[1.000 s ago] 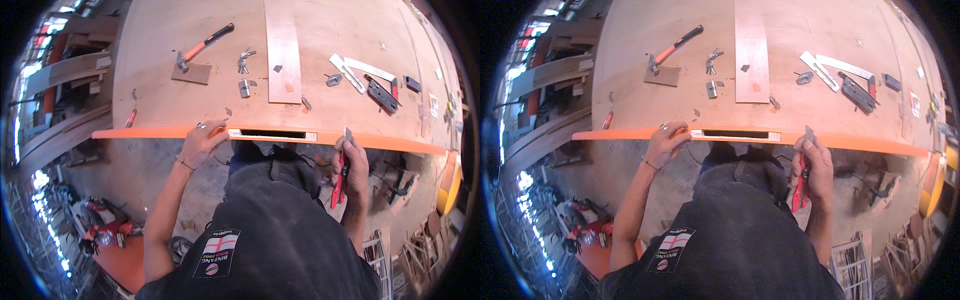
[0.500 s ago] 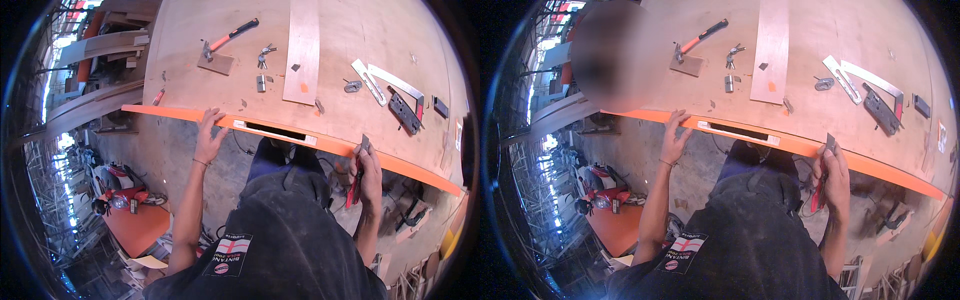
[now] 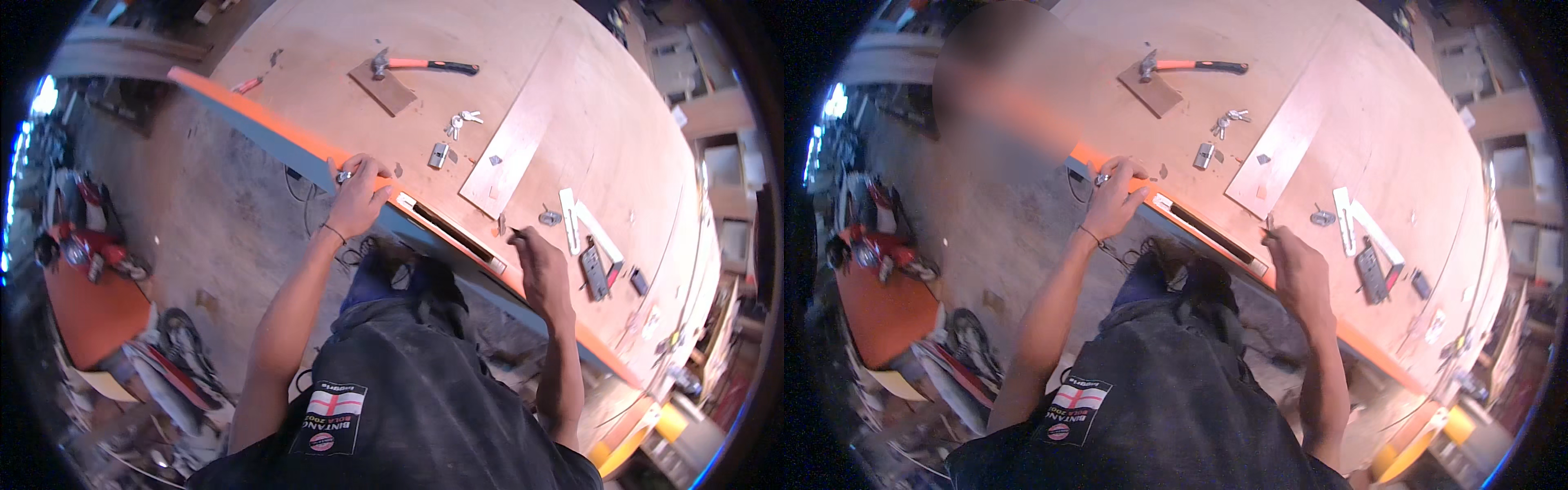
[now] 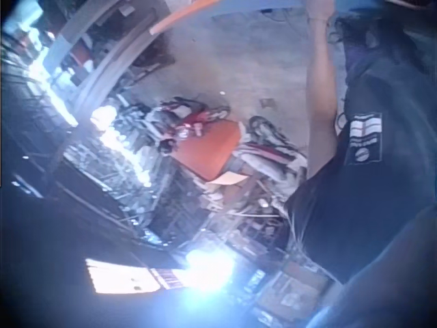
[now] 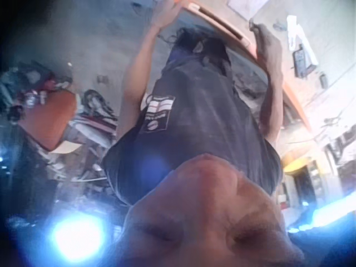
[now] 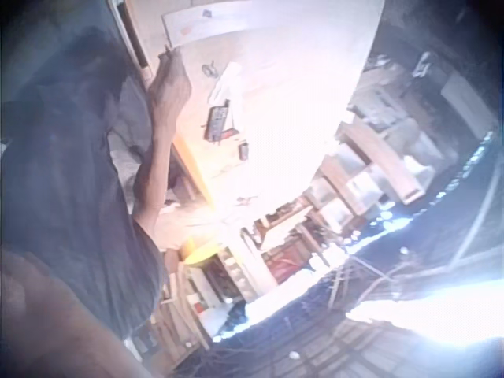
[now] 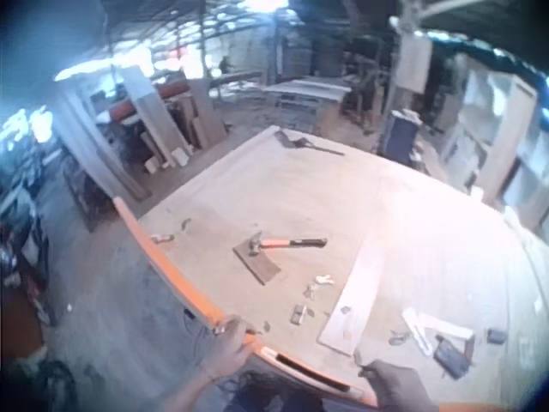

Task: The person fits a lock mechanism into a wooden door edge by marking the area with a pencil and level, then using a router to carve a slot.

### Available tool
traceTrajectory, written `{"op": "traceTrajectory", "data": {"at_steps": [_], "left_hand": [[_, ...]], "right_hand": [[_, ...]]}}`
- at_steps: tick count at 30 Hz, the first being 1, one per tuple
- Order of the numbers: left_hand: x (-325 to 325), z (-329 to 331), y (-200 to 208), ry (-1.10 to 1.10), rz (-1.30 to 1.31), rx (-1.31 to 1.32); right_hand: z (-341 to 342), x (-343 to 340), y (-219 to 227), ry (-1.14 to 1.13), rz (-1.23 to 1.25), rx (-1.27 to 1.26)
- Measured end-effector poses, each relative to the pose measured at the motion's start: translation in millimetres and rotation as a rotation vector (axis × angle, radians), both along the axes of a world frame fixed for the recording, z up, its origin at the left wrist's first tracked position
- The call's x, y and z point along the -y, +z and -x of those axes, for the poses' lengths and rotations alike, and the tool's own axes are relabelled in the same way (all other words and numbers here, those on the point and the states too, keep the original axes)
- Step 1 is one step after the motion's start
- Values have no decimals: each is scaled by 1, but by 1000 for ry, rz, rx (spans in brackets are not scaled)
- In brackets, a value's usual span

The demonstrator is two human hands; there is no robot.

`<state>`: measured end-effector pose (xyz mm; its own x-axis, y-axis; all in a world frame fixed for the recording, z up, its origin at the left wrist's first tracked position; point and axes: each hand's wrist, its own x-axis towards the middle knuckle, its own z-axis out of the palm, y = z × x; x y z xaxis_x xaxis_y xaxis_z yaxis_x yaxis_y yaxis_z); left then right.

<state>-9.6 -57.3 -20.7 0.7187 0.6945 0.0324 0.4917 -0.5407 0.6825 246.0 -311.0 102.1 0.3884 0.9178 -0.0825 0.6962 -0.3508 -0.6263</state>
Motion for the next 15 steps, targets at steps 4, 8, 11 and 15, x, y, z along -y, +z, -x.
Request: {"op": "traceTrajectory", "data": {"at_steps": [4, 8, 11, 15], "left_hand": [[7, 1, 6, 62, -6, -28], [-3, 3, 6, 42, 58, -84], [-2, 7, 12, 64, 242, -21], [-10, 23, -7, 45, 359, 214]], "right_hand": [[-9, -74, -8, 557, 19, 380], [-14, -153, -39, 902, -133, 628], [-9, -202, -57, 1114, -148, 724], [12, -240, -58, 1346, -185, 787]]}}
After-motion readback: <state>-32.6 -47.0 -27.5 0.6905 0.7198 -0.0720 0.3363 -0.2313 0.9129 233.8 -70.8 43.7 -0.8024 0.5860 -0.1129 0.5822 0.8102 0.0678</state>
